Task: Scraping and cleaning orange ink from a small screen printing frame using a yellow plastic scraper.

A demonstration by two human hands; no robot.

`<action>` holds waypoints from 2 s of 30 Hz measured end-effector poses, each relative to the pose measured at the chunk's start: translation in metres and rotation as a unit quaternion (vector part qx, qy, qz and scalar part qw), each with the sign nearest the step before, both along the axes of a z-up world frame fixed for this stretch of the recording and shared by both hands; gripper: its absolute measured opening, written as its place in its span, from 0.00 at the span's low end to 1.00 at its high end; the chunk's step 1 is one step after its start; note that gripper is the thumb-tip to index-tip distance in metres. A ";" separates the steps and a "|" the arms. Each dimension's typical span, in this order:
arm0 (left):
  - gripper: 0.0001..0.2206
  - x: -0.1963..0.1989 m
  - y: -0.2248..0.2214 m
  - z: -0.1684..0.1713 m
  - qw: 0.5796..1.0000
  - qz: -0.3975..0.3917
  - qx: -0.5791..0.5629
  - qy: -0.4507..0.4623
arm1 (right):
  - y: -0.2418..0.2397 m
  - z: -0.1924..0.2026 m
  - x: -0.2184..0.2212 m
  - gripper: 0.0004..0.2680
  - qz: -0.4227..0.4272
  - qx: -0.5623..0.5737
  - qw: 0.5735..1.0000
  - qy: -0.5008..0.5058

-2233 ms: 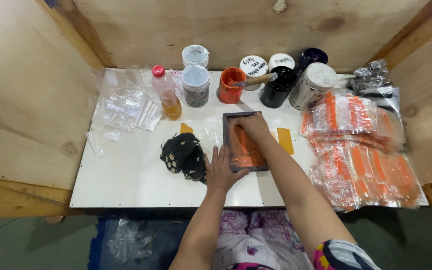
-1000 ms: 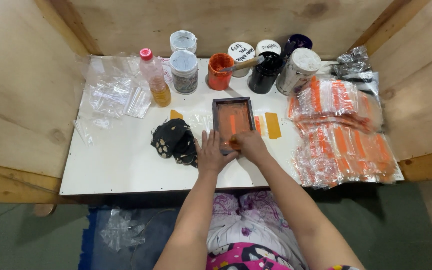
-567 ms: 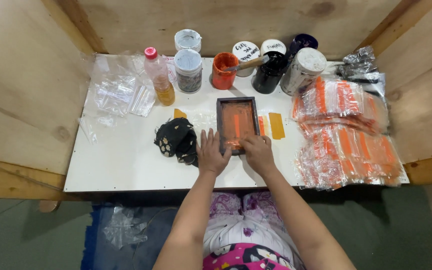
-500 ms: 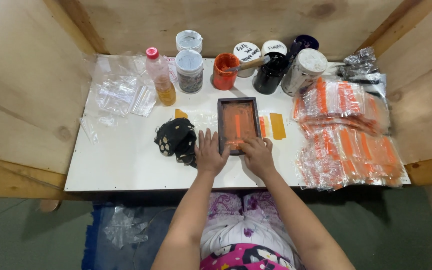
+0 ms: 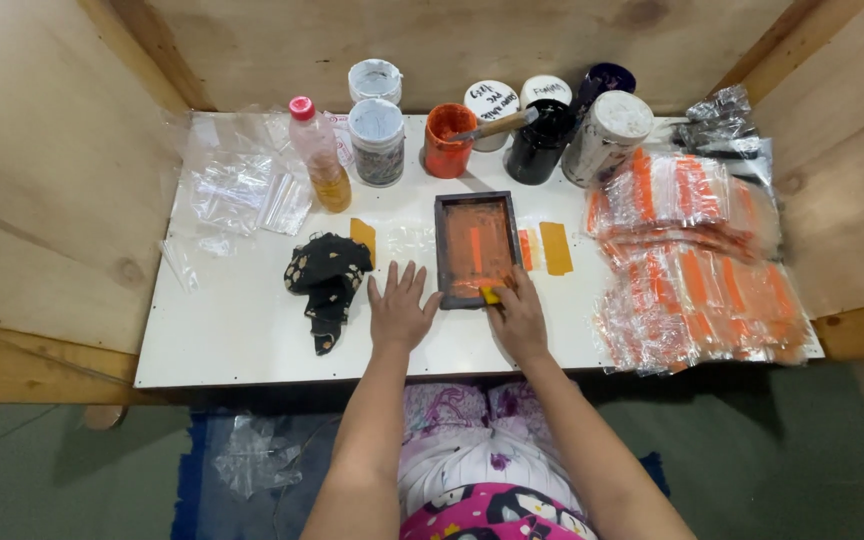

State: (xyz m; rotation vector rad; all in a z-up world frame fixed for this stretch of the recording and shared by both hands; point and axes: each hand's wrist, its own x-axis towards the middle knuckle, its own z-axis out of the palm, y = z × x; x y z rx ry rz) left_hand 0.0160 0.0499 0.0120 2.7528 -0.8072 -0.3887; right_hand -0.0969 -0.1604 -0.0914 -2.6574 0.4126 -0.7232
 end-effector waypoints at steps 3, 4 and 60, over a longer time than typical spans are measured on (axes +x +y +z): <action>0.30 0.005 -0.003 -0.012 1.000 0.018 0.014 0.006 | 0.007 0.019 0.000 0.14 0.002 0.002 1.000 0.013; 0.30 0.004 -0.003 -0.010 1.000 0.016 0.014 0.006 | 0.007 0.019 0.000 0.14 0.000 0.002 1.000 0.013; 0.26 0.012 -0.008 -0.018 0.889 0.242 -0.374 0.101 | 0.028 0.098 0.071 0.14 0.057 0.163 0.984 0.051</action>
